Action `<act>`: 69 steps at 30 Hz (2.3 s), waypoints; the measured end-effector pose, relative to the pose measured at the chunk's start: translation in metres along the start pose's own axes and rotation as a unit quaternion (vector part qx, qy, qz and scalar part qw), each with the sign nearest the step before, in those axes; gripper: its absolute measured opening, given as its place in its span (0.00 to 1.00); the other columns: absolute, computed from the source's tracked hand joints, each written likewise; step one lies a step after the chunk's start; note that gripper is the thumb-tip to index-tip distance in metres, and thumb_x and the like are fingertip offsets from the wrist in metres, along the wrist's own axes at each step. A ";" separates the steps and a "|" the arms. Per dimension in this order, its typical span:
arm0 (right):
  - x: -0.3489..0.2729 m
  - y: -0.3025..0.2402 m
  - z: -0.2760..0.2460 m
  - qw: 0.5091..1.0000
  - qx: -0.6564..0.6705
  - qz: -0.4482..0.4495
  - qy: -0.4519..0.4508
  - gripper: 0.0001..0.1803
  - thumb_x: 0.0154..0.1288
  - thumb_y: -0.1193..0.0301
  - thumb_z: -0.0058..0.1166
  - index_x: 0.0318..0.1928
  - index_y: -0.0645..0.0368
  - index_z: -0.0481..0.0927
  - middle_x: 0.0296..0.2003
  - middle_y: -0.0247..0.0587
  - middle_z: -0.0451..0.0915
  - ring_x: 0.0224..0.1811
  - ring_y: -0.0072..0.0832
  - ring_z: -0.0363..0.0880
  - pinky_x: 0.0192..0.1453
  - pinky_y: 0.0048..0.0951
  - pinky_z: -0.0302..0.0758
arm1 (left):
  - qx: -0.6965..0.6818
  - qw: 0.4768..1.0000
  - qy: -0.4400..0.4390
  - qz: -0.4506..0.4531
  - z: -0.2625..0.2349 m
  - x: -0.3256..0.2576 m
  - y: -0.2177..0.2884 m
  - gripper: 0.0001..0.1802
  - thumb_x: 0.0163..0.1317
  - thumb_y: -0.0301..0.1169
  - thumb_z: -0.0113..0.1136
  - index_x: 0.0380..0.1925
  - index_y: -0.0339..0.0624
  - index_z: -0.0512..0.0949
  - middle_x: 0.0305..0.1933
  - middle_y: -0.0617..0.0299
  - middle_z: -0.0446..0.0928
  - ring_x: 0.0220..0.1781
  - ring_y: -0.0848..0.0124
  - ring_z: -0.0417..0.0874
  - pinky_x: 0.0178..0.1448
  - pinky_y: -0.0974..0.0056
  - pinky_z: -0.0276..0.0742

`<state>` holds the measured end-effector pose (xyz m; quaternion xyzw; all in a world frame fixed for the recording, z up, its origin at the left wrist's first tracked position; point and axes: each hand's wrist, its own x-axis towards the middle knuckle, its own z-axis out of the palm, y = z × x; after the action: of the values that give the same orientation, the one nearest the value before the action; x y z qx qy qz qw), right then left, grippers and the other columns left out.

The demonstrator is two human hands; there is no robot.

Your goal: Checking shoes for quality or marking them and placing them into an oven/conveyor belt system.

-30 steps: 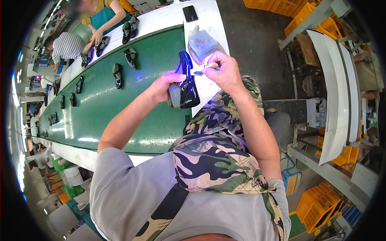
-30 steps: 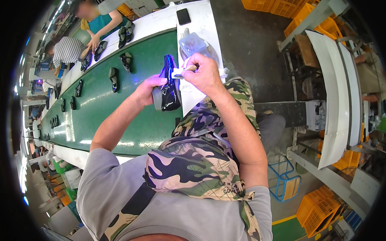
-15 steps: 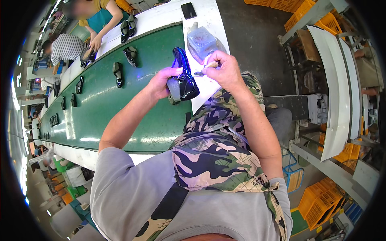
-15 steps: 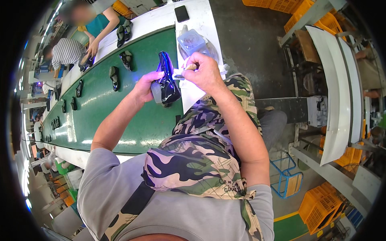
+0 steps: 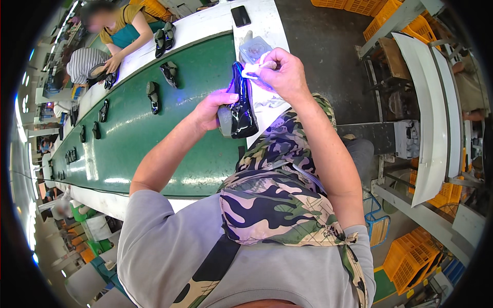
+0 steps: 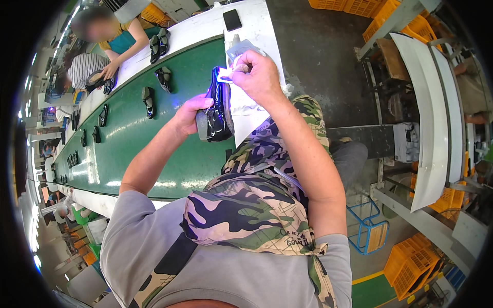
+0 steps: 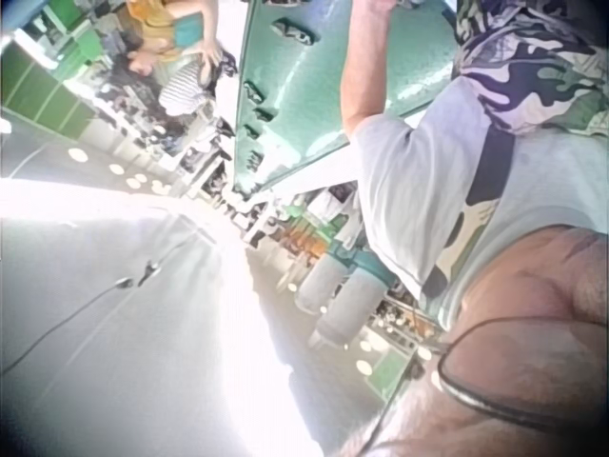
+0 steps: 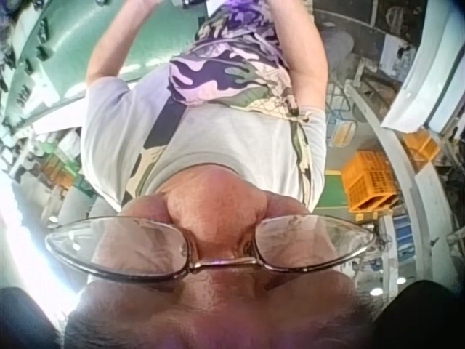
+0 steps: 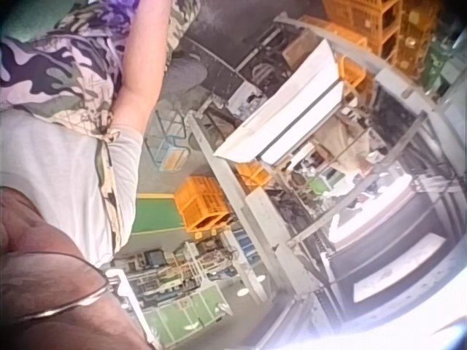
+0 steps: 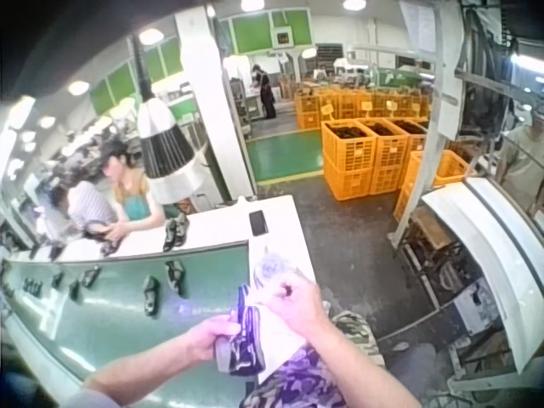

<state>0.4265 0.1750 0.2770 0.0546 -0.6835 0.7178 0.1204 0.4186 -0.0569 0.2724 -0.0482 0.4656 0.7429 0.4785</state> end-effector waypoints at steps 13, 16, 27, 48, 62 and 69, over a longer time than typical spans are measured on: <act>-0.026 -0.001 -0.009 0.994 0.002 0.068 -0.088 0.10 0.52 0.79 0.66 0.29 0.61 0.75 0.33 0.34 0.80 0.35 0.17 0.75 0.39 0.22 0.73 | -0.039 0.999 0.024 -0.013 -0.002 0.006 -0.003 0.24 0.61 0.36 0.64 0.54 0.37 0.74 0.46 0.54 0.83 0.44 0.62 0.87 0.56 0.55 0.83; -0.029 -0.006 -0.011 0.993 0.010 0.076 -0.095 0.10 0.53 0.79 0.66 0.29 0.60 0.75 0.31 0.32 0.80 0.34 0.17 0.74 0.38 0.22 0.72 | -0.045 0.999 0.025 -0.014 -0.002 0.006 -0.004 0.24 0.61 0.36 0.65 0.54 0.37 0.74 0.46 0.54 0.83 0.45 0.61 0.87 0.57 0.54 0.83; -0.039 -0.021 -0.019 0.992 -0.064 0.055 -0.096 0.10 0.52 0.78 0.66 0.28 0.61 0.75 0.27 0.29 0.77 0.31 0.16 0.72 0.37 0.23 0.70 | -0.084 0.994 0.066 -0.030 -0.003 0.007 -0.014 0.23 0.60 0.37 0.67 0.53 0.41 0.77 0.44 0.55 0.83 0.43 0.60 0.87 0.56 0.53 0.83; -0.046 -0.024 -0.028 0.991 -0.008 -0.078 -0.107 0.10 0.53 0.81 0.60 0.28 0.60 0.70 0.37 0.42 0.82 0.39 0.23 0.77 0.44 0.26 0.73 | -0.285 0.954 0.092 0.021 0.006 0.012 -0.050 0.25 0.67 0.50 0.56 0.54 0.44 0.77 0.44 0.54 0.85 0.41 0.60 0.89 0.31 0.60 0.91; -0.048 -0.024 -0.028 0.989 -0.007 -0.121 -0.079 0.09 0.51 0.82 0.59 0.27 0.60 0.71 0.38 0.43 0.83 0.38 0.24 0.79 0.42 0.25 0.73 | -0.374 0.925 0.004 0.074 0.005 0.023 -0.078 0.31 0.67 0.52 0.54 0.57 0.35 0.75 0.50 0.44 0.82 0.42 0.56 0.89 0.38 0.60 0.91; -0.048 -0.018 -0.028 0.990 -0.004 -0.125 -0.062 0.09 0.50 0.82 0.59 0.27 0.59 0.72 0.39 0.43 0.83 0.38 0.24 0.79 0.42 0.25 0.73 | -0.408 0.909 -0.021 0.079 0.014 0.022 -0.076 0.31 0.64 0.54 0.57 0.56 0.41 0.76 0.42 0.45 0.83 0.38 0.54 0.89 0.35 0.60 0.89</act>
<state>0.4795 0.1991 0.2806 0.1839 -0.6800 0.6899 0.1669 0.4699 -0.0235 0.2197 -0.1867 0.1139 0.9043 0.3665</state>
